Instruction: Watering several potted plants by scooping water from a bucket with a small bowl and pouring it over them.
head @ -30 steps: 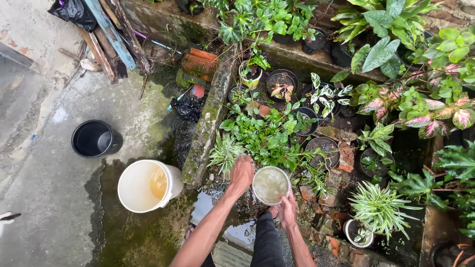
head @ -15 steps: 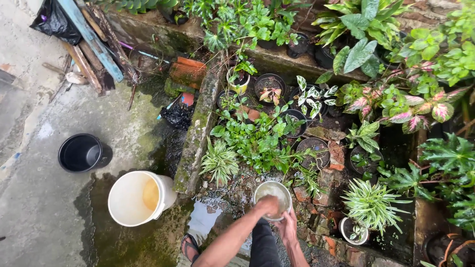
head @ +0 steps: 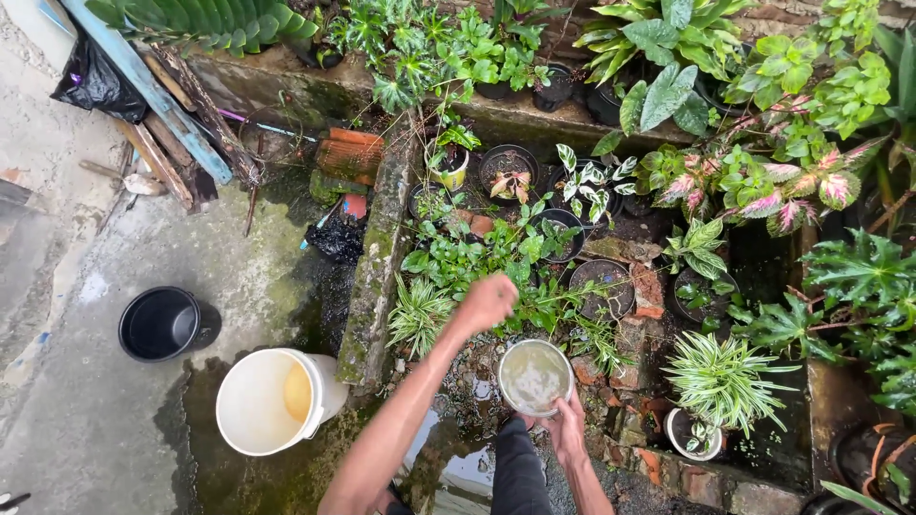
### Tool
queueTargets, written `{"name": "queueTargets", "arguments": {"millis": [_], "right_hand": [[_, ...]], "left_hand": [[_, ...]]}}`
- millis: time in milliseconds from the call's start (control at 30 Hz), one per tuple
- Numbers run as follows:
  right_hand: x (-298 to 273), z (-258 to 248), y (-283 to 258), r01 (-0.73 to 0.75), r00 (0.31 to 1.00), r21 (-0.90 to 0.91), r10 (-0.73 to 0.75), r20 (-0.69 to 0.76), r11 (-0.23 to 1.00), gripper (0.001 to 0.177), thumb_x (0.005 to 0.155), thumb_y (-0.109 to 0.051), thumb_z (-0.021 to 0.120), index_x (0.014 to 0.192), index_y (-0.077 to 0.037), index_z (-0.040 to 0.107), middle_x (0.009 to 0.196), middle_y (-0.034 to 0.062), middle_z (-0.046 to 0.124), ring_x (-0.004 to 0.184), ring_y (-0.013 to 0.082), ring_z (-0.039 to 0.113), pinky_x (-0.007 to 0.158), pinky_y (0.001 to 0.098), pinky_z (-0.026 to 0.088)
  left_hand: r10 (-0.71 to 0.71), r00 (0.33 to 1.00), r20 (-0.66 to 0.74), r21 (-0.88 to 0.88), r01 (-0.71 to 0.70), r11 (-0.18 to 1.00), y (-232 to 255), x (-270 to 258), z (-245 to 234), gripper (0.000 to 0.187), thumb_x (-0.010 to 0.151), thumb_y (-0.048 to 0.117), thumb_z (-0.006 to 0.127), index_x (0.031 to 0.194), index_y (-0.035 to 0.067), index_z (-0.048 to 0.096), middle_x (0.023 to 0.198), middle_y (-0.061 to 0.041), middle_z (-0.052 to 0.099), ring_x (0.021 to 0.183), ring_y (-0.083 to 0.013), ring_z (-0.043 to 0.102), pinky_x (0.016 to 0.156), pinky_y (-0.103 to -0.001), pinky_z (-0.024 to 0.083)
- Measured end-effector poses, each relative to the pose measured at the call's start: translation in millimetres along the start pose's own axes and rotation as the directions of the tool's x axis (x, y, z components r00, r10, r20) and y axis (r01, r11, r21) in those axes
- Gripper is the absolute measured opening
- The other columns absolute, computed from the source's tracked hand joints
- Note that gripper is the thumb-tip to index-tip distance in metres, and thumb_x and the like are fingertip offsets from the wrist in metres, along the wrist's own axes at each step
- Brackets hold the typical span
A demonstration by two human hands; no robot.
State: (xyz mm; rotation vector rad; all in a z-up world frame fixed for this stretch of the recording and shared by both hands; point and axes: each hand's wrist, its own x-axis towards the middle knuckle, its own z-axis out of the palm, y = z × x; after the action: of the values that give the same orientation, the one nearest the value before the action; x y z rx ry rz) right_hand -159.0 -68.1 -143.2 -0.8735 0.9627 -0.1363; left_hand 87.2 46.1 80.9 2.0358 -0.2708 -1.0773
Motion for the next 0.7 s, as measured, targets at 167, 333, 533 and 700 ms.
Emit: {"name": "queueTargets", "arguments": {"millis": [167,333,533,700], "right_hand": [[-13.3,18.4,-8.2,-0.026,1.0,0.066,0.027,-0.014,0.997,0.072,0.084,-0.002,0.05,0.153,-0.018,0.039,0.154,0.0191,0.036,0.127,0.0487,0.045,0.084,0.0671,0.053],[0.6,10.5,8.1,0.04,0.998,0.091,-0.044,0.043,0.995,0.057,0.089,-0.005,0.055,0.145,-0.009,0.049,0.135,0.0212,0.053,0.108,0.0437,0.058,0.069,0.0593,0.06],[4.0,19.6,-1.6,0.017,1.0,0.066,-0.018,0.016,0.998,0.062,0.082,0.0,0.051,0.143,-0.01,0.052,0.141,0.0171,0.048,0.116,0.0397,0.051,0.066,0.0516,0.059],[11.7,17.6,0.0,0.027,0.999,0.072,-0.029,0.036,0.997,0.067,0.081,0.0,0.053,0.147,-0.012,0.048,0.139,0.0223,0.053,0.105,0.0435,0.06,0.06,0.0468,0.06]], "left_hand": [[-0.047,0.928,0.371,0.398,-0.113,0.911,-67.1,19.6,105.3,0.013,0.094,0.002,0.051,0.096,-0.002,0.063,0.088,-0.01,0.064,0.076,-0.0183,0.063,0.07,-0.025,0.055],[-0.311,0.897,0.314,0.888,-0.162,0.431,-132.1,68.8,178.4,0.04,0.11,0.023,0.026,0.118,-0.008,0.05,0.103,-0.018,0.057,0.079,-0.0223,0.061,0.066,-0.025,0.056],[-0.192,0.894,0.405,0.308,0.065,0.949,-23.9,42.5,62.0,0.024,0.101,0.024,0.047,0.092,0.004,0.057,0.075,-0.001,0.049,0.06,-0.0109,0.047,0.051,-0.018,0.042],[0.092,0.92,-0.38,-0.178,-0.171,0.969,70.1,31.4,-79.2,0.03,0.1,0.006,0.035,0.127,0.006,0.049,0.104,-0.009,0.059,0.061,-0.01,0.049,0.05,-0.022,0.042]]}}
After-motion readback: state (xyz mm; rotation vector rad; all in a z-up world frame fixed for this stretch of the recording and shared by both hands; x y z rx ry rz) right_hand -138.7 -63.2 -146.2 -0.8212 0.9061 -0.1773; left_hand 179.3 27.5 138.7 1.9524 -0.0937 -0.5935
